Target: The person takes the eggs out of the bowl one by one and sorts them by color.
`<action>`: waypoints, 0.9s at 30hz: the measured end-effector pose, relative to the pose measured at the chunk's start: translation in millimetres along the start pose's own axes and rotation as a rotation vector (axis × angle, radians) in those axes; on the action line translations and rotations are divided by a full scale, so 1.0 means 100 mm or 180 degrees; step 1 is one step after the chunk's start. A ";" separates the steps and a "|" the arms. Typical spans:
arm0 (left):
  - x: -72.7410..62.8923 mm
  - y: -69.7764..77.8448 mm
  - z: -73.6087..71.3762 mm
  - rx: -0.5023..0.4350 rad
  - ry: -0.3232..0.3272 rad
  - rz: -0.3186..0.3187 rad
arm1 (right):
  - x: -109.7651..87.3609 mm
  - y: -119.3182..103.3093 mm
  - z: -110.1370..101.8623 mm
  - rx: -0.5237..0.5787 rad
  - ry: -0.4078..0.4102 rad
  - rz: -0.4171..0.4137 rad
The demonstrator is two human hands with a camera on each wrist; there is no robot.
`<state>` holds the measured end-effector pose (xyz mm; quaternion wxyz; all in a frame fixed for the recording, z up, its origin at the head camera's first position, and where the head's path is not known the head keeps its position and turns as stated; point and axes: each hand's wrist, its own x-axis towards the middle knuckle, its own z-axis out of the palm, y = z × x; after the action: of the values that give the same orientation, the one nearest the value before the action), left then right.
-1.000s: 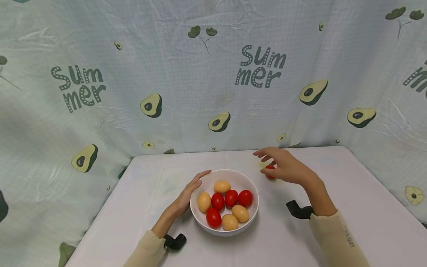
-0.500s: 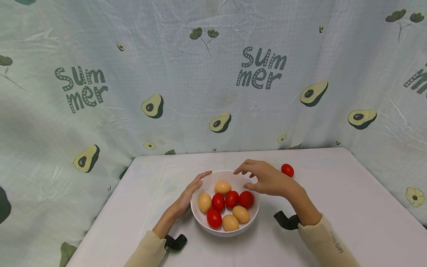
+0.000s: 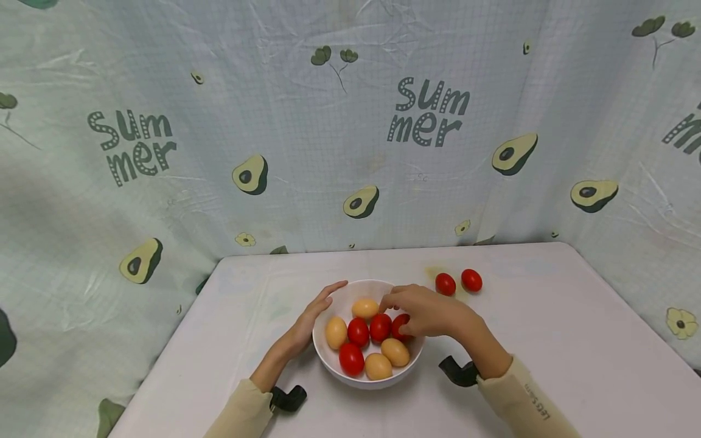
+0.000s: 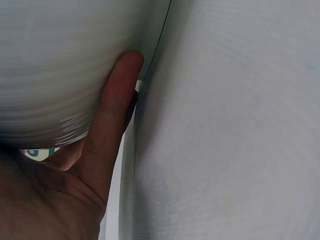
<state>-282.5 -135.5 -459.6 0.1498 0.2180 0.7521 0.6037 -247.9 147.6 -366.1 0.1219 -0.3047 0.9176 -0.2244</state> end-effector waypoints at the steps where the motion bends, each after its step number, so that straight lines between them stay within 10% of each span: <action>1: 0.00 0.00 0.00 -0.0002 -0.0001 0.0003 | 0.00 -0.01 0.01 -0.0022 -0.0024 0.0016; 27: -0.01 0.00 -0.02 -0.0036 -0.0046 0.0002 | 0.01 -0.16 0.17 -0.0470 -0.0283 0.0344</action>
<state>-282.4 -137.2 -459.0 0.1562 0.2216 0.7475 0.6064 -234.6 129.3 -373.6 0.1516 -0.2727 0.9404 -0.1355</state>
